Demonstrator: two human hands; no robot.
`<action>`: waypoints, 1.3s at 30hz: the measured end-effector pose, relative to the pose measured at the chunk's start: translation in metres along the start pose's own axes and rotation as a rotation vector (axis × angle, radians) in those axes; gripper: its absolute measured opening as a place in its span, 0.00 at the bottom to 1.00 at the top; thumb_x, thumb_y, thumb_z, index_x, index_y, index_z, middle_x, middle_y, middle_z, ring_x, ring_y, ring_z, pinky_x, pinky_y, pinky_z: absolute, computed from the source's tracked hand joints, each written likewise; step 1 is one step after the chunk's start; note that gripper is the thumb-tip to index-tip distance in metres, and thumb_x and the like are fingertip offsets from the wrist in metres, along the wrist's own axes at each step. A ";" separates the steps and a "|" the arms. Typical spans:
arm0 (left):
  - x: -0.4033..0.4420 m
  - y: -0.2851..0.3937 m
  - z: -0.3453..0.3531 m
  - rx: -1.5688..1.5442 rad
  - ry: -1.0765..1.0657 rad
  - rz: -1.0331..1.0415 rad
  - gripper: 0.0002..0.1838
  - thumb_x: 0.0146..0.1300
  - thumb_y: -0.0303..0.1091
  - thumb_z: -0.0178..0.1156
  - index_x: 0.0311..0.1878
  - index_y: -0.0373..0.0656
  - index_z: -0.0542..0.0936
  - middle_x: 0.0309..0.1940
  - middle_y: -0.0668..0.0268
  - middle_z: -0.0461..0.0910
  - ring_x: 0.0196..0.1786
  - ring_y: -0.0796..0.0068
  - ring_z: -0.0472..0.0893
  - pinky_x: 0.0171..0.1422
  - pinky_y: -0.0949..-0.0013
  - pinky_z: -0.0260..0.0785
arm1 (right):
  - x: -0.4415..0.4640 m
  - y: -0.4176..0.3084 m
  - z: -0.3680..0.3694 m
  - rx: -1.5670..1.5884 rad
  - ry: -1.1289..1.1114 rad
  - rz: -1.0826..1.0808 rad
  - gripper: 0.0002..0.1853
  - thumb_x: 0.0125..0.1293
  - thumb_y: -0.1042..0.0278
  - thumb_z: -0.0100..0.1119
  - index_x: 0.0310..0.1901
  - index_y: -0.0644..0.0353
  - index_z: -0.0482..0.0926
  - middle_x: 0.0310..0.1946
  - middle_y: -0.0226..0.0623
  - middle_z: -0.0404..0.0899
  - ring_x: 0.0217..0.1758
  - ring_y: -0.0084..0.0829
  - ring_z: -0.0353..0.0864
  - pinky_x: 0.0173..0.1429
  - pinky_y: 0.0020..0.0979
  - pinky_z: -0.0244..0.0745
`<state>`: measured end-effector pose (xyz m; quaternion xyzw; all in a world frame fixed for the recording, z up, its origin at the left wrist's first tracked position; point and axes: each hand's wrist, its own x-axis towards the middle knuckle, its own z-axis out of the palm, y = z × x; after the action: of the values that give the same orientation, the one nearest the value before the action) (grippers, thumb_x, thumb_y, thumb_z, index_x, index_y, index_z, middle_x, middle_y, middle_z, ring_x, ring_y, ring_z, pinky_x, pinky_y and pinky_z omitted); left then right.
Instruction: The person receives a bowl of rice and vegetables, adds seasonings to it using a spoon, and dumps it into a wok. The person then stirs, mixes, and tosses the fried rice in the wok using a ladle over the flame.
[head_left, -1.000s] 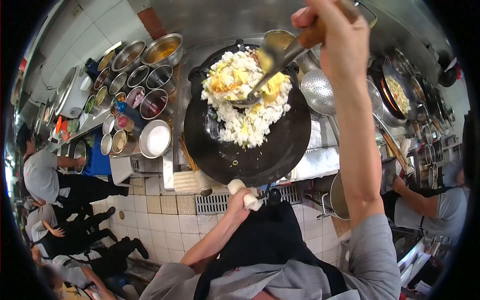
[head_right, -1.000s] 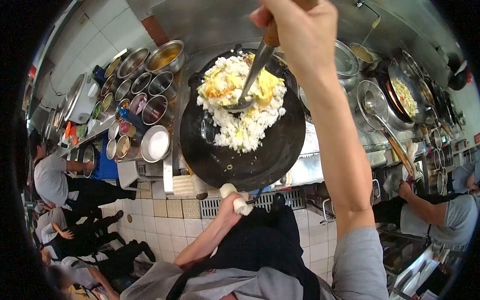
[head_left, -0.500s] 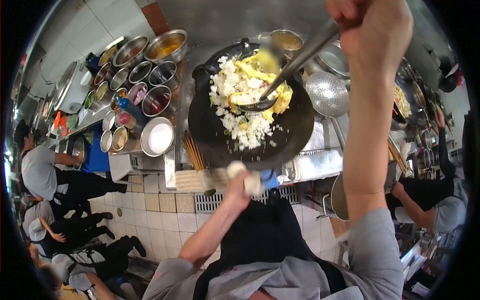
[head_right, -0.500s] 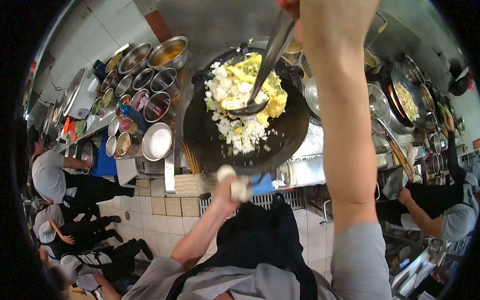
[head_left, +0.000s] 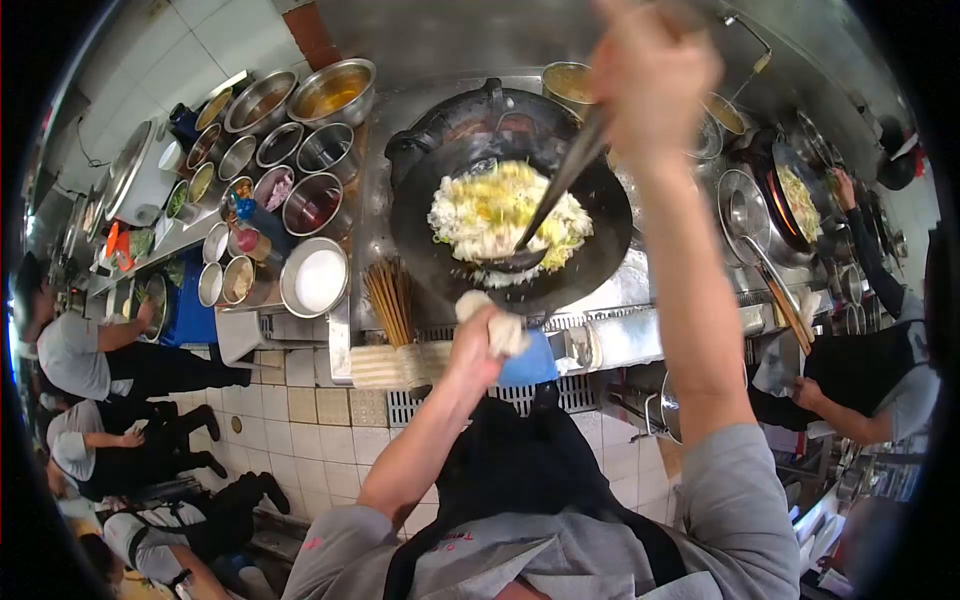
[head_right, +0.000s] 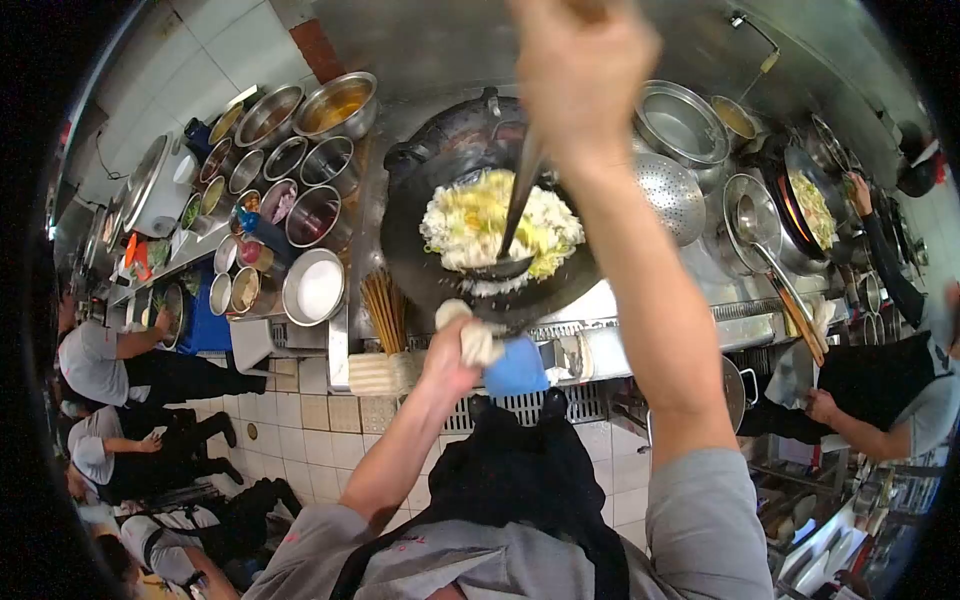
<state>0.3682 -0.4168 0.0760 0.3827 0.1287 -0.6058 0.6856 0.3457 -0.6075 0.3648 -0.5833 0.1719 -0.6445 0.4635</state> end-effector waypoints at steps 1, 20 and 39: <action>0.020 -0.002 -0.003 0.017 0.015 0.012 0.05 0.65 0.30 0.55 0.36 0.39 0.75 0.31 0.61 0.79 0.33 0.66 0.82 0.36 0.58 0.79 | -0.009 0.034 0.002 0.006 -0.017 -0.042 0.14 0.64 0.65 0.61 0.24 0.55 0.69 0.11 0.22 0.64 0.09 0.18 0.61 0.13 0.25 0.52; 0.093 0.039 -0.020 0.249 0.154 0.062 0.10 0.61 0.35 0.61 0.43 0.43 0.77 0.32 0.64 0.81 0.33 0.67 0.83 0.34 0.62 0.77 | -0.004 0.059 -0.037 -0.100 -0.203 -0.171 0.15 0.62 0.67 0.59 0.21 0.59 0.68 0.15 0.25 0.65 0.20 0.17 0.66 0.24 0.26 0.59; 0.051 -0.092 -0.063 0.972 0.077 0.421 0.30 0.61 0.32 0.64 0.63 0.32 0.64 0.54 0.51 0.74 0.50 0.63 0.77 0.54 0.64 0.71 | -0.006 0.084 -0.031 0.033 0.143 -0.031 0.13 0.52 0.75 0.62 0.18 0.64 0.67 0.14 0.45 0.72 0.18 0.36 0.75 0.24 0.33 0.65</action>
<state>0.3124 -0.4090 -0.0332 0.6957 -0.2215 -0.4304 0.5308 0.3504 -0.6558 0.2889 -0.5309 0.1846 -0.6943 0.4494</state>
